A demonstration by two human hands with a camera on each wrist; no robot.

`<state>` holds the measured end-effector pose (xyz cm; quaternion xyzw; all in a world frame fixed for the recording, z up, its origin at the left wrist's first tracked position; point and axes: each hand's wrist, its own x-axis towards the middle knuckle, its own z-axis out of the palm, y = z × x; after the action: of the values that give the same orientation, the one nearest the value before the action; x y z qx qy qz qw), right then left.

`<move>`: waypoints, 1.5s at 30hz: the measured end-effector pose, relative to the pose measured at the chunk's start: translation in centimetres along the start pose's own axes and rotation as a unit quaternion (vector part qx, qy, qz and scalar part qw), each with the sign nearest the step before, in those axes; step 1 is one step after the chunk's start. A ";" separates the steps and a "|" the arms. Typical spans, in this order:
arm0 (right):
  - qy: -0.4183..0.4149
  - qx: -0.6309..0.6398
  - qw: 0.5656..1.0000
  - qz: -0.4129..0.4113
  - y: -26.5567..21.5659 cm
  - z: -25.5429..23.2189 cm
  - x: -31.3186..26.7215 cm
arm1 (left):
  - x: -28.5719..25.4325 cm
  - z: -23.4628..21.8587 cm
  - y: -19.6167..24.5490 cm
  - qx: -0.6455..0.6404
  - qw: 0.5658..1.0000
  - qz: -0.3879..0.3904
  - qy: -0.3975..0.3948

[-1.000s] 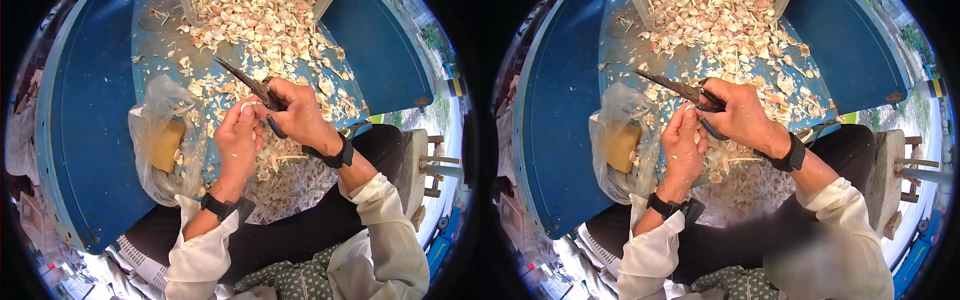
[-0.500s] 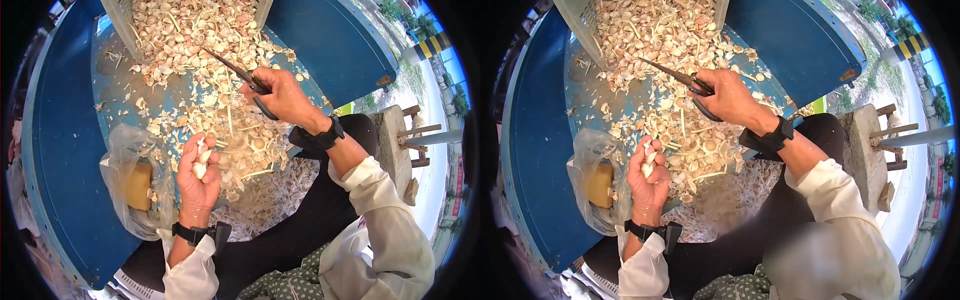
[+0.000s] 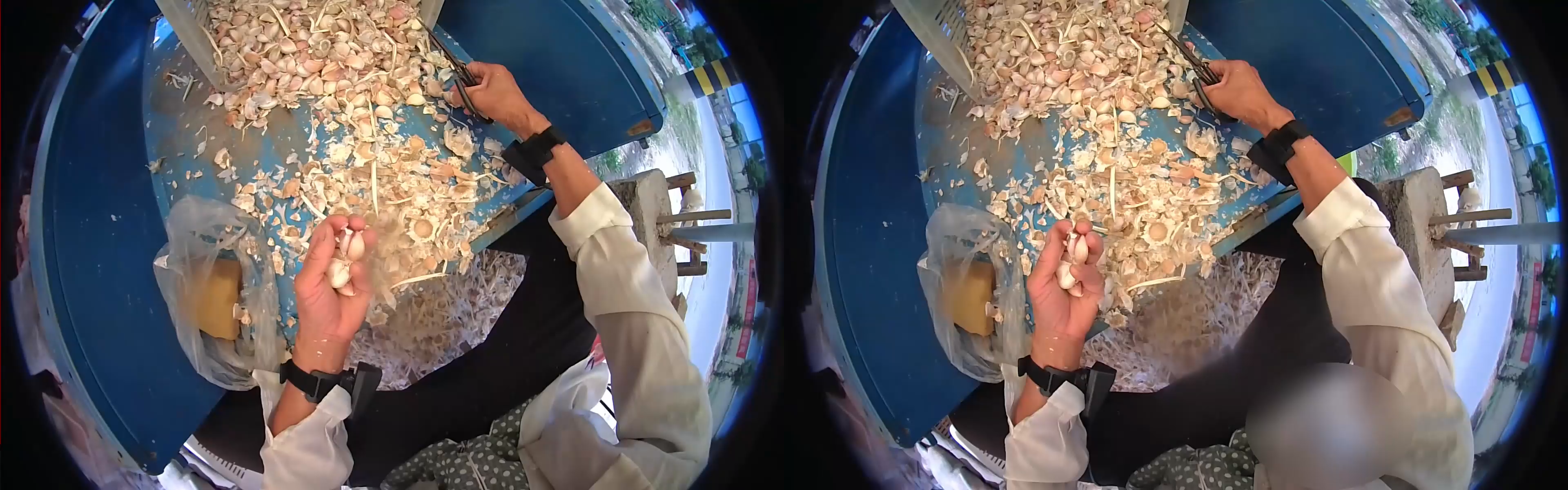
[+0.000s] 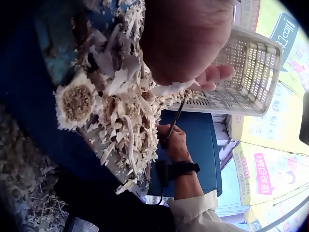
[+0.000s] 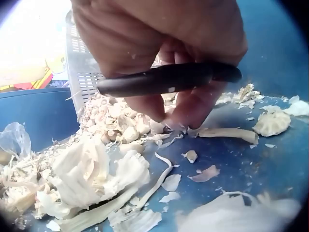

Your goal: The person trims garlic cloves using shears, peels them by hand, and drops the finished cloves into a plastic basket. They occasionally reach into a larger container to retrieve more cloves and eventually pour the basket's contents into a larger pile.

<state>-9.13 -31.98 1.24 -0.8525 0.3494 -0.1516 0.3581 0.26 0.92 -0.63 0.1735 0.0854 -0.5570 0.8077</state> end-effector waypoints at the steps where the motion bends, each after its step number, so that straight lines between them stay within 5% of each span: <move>1: -0.033 0.166 0.984 0.055 -0.2 0.1 -0.5 | -0.1 0.0 -0.1 -0.002 1.000 0.003 0.003; 3: -0.076 0.261 0.961 0.055 -0.9 0.5 -1.4 | 0.0 0.0 -0.4 -0.001 1.000 -0.004 -0.005; 5: -0.111 0.438 0.891 0.042 -4.5 1.8 -4.4 | -0.2 0.6 -0.7 0.019 1.000 0.006 -0.019; 8: -0.160 0.494 0.854 -0.002 -9.2 5.3 -8.8 | -0.5 2.2 -1.2 0.133 0.989 0.044 0.045; 12: -0.094 0.271 0.944 -0.162 -11.2 10.0 -11.9 | -0.7 1.7 -0.8 0.122 0.984 0.103 0.082; 17: -0.157 0.295 0.940 -0.071 -12.4 8.9 -11.0 | -0.8 0.8 0.6 0.170 0.972 0.117 0.114; 19: -0.200 0.256 0.945 -0.030 -13.2 8.4 -10.6 | -0.6 0.4 1.0 0.341 0.930 0.120 0.071; 23: -0.166 0.329 0.929 -0.036 -13.3 9.2 -11.4 | -0.6 0.5 0.5 0.298 0.936 0.171 0.078; 25: -0.132 0.384 0.913 -0.047 -12.8 10.2 -12.0 | -0.9 0.9 0.4 0.355 0.911 0.203 0.059; 27: -0.106 0.218 0.968 -0.062 -12.7 10.2 -12.3 | -1.0 1.0 0.3 0.351 0.908 0.218 0.064; 33: -0.119 0.197 0.966 -0.114 -12.9 10.0 -11.6 | -0.8 0.6 1.4 0.288 0.948 0.109 0.077; 39: -0.034 0.128 0.949 -0.284 -13.6 10.9 -12.4 | -1.2 1.2 1.2 0.301 0.933 0.140 0.138; 41: -0.042 0.142 0.961 -0.232 -13.3 11.2 -12.3 | -1.3 0.9 0.8 0.304 0.924 0.182 0.143; 43: -0.134 0.277 0.951 -0.042 -13.1 11.5 -11.6 | -1.2 1.0 0.9 0.290 0.929 0.188 0.130; 45: -0.115 0.230 0.963 -0.079 -13.3 10.9 -11.6 | -1.1 1.0 1.2 0.261 0.947 0.156 0.108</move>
<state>-5.31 -11.70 3.02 -0.7837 0.1933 -0.1563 0.5693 0.92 1.89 0.86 0.4485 -0.0045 -0.4049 0.7968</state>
